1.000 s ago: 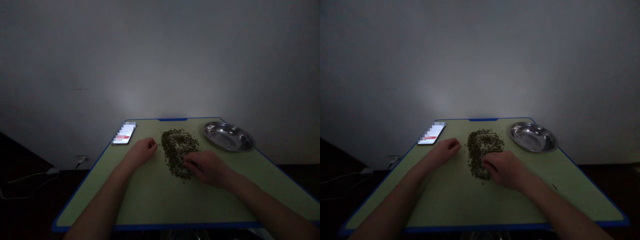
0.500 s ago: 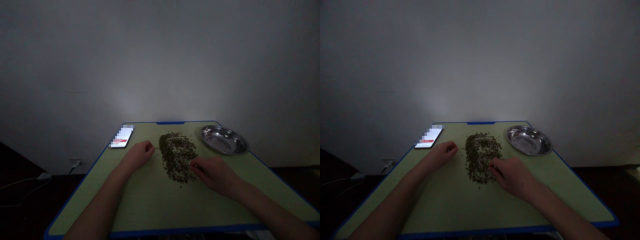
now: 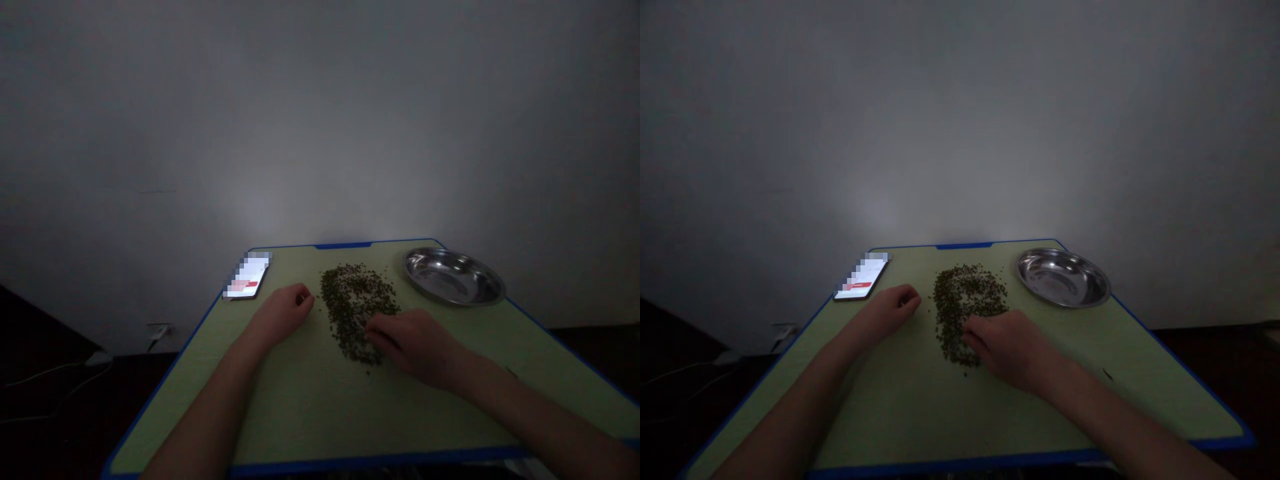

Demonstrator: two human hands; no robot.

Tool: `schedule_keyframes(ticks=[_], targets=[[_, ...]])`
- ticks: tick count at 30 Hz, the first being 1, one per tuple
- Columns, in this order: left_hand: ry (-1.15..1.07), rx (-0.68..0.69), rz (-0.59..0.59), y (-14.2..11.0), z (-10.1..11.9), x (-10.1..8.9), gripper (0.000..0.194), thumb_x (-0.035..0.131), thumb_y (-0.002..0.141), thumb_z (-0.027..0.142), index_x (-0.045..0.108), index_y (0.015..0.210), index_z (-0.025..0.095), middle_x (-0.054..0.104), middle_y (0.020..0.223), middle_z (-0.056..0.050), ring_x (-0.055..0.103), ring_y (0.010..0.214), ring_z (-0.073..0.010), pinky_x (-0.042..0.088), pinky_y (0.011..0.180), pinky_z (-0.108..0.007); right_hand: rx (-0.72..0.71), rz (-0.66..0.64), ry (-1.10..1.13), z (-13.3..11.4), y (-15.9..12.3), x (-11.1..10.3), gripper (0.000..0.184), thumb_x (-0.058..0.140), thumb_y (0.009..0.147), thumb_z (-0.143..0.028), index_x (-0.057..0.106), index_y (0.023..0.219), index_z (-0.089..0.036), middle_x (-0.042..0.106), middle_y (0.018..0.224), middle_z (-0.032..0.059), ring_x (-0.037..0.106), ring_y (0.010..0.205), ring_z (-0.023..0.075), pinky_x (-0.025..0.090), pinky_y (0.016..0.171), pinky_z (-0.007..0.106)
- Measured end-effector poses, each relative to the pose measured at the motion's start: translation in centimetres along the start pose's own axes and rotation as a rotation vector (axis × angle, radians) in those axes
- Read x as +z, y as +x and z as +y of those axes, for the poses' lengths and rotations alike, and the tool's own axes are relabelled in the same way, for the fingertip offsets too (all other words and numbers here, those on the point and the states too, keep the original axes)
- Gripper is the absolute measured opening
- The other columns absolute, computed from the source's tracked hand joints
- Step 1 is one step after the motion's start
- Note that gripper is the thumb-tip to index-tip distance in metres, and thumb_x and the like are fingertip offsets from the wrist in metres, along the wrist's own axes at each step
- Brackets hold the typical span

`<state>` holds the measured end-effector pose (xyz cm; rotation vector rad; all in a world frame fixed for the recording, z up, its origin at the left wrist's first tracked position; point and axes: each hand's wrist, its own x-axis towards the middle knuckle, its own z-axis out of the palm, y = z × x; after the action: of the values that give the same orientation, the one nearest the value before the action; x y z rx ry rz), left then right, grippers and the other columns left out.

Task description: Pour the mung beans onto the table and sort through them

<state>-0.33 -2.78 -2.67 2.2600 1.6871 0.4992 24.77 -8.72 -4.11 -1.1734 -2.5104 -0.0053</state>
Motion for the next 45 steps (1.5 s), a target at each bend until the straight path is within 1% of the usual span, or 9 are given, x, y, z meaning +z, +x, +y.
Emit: schedule_keyframes(ticks=[9,18,23,33,37,40,45], targets=[[-0.005,0.012,0.005,-0.1,0.0,-0.1,0.023,0.044,0.085,0.032,0.062,0.082,0.018,0.068,0.08,-0.006,0.06,0.071,-0.0191,0.038,0.061,-0.029,-0.026,-0.008,0.005,0.0,0.4,0.2,0.021,0.043,0.093,-0.026,0.06,0.084,-0.019,0.07,0.068,0.0025,0.06,0.054,0.0142,0.024,0.052,0.029],[0.014,0.018,0.004,-0.2,0.3,-0.2,0.023,0.044,0.085,0.032,0.062,0.082,0.018,0.068,0.081,-0.007,0.06,0.071,-0.0193,0.038,0.061,-0.029,-0.048,0.016,-0.008,0.0,0.0,0.7,0.019,0.045,0.093,-0.024,0.061,0.085,-0.018,0.07,0.068,0.0025,0.061,0.054,0.0137,0.025,0.052,0.028],[0.004,0.019,0.009,-0.1,0.3,-0.2,0.023,0.044,0.085,0.031,0.063,0.083,0.018,0.069,0.081,-0.007,0.061,0.071,-0.0196,0.039,0.062,-0.029,-0.064,-0.008,-0.003,-0.2,-0.1,0.6,0.019,0.045,0.092,-0.023,0.062,0.084,-0.018,0.07,0.068,0.0026,0.062,0.056,0.0141,0.027,0.053,0.028],[-0.002,0.035,0.017,-0.1,0.1,0.0,0.023,0.045,0.086,0.032,0.063,0.082,0.018,0.069,0.081,-0.007,0.059,0.07,-0.0189,0.039,0.061,-0.03,-0.1,0.0,0.059,-0.6,-0.6,0.5,0.019,0.044,0.093,-0.025,0.061,0.086,-0.02,0.07,0.068,0.0019,0.063,0.058,0.0145,0.03,0.054,0.028],[-0.003,0.027,0.02,-0.1,0.2,0.0,0.023,0.044,0.086,0.031,0.063,0.082,0.018,0.069,0.082,-0.007,0.06,0.071,-0.0195,0.04,0.062,-0.031,-0.082,0.011,0.091,-0.6,-0.8,0.4,0.018,0.045,0.094,-0.025,0.061,0.087,-0.02,0.07,0.071,0.002,0.063,0.059,0.0144,0.032,0.055,0.028],[0.01,0.033,0.021,-0.1,0.2,0.0,0.023,0.044,0.086,0.031,0.063,0.082,0.018,0.069,0.082,-0.007,0.06,0.071,-0.0199,0.039,0.062,-0.03,-0.07,0.007,0.099,-0.4,-0.9,0.1,0.02,0.044,0.094,-0.025,0.06,0.085,-0.02,0.068,0.068,0.0016,0.062,0.058,0.0144,0.032,0.054,0.028],[0.01,0.021,0.006,-0.2,0.2,-0.1,0.024,0.044,0.086,0.032,0.063,0.082,0.018,0.069,0.081,-0.007,0.06,0.07,-0.0195,0.038,0.06,-0.029,-0.026,-0.022,0.099,0.3,-2.0,-0.3,0.019,0.043,0.095,-0.024,0.06,0.087,-0.02,0.068,0.07,0.0013,0.063,0.061,0.0154,0.034,0.055,0.027]])
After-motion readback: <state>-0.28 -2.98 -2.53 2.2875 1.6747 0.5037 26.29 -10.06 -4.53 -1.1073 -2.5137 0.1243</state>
